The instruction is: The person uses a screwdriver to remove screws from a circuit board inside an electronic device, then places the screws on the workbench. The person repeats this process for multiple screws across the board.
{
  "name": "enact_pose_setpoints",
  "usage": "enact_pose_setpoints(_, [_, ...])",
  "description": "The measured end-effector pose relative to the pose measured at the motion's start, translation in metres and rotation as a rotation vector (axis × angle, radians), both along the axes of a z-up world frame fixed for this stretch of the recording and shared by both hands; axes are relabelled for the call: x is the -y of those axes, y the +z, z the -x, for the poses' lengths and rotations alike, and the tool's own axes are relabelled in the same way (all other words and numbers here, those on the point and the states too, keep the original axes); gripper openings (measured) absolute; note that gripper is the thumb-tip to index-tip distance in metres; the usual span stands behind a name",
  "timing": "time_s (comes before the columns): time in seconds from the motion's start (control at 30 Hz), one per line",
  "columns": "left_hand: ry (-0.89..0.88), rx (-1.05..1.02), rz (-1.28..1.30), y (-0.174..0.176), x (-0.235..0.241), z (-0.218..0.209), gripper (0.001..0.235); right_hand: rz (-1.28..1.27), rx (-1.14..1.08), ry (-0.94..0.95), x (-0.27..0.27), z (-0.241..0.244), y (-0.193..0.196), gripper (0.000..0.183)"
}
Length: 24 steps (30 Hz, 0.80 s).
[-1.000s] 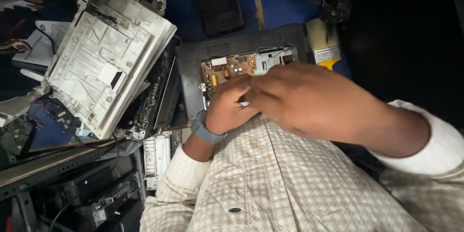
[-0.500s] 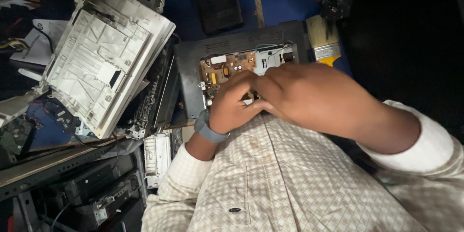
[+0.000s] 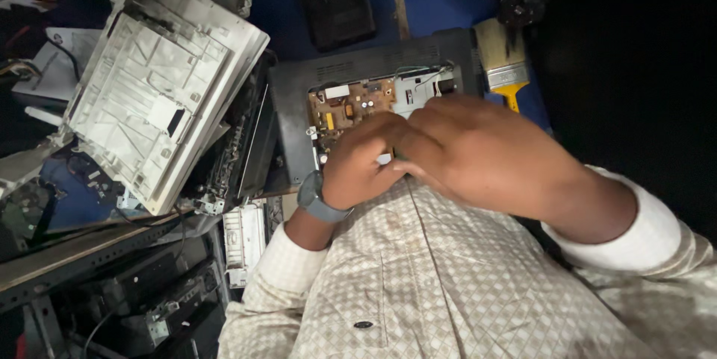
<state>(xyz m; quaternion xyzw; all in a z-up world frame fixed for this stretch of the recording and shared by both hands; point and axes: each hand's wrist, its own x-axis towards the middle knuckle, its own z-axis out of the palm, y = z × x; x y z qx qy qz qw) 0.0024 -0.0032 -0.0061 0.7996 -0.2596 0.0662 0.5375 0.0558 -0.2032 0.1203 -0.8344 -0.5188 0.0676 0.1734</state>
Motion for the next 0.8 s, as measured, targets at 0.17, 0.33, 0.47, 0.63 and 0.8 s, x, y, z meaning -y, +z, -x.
enact_pose_setpoints(0.17, [-0.078, -0.205, -0.044, 0.001, -0.009, 0.007, 0.029, -0.169, 0.111, 0.145, 0.001, 0.000, 0.007, 0.036])
enact_pose_setpoints(0.33, [0.077, -0.037, -0.010, -0.002, -0.002, 0.004, 0.025, -0.134, -0.008, 0.030, 0.001, 0.001, -0.003, 0.049])
enact_pose_setpoints(0.47, [0.132, -0.072, -0.058, 0.004, 0.004, 0.003, 0.031, -0.340, -0.170, 0.072, 0.016, 0.004, -0.027, 0.046])
enact_pose_setpoints(0.63, [0.051, -0.037, -0.002, 0.010, -0.006, 0.010, 0.035, -0.334, -0.053, -0.234, 0.019, 0.014, -0.079, 0.036])
enact_pose_setpoints(0.8, [0.174, -0.099, 0.015, -0.001, -0.007, 0.023, 0.029, -0.300, -0.003, -0.333, 0.016, 0.026, -0.123, 0.039])
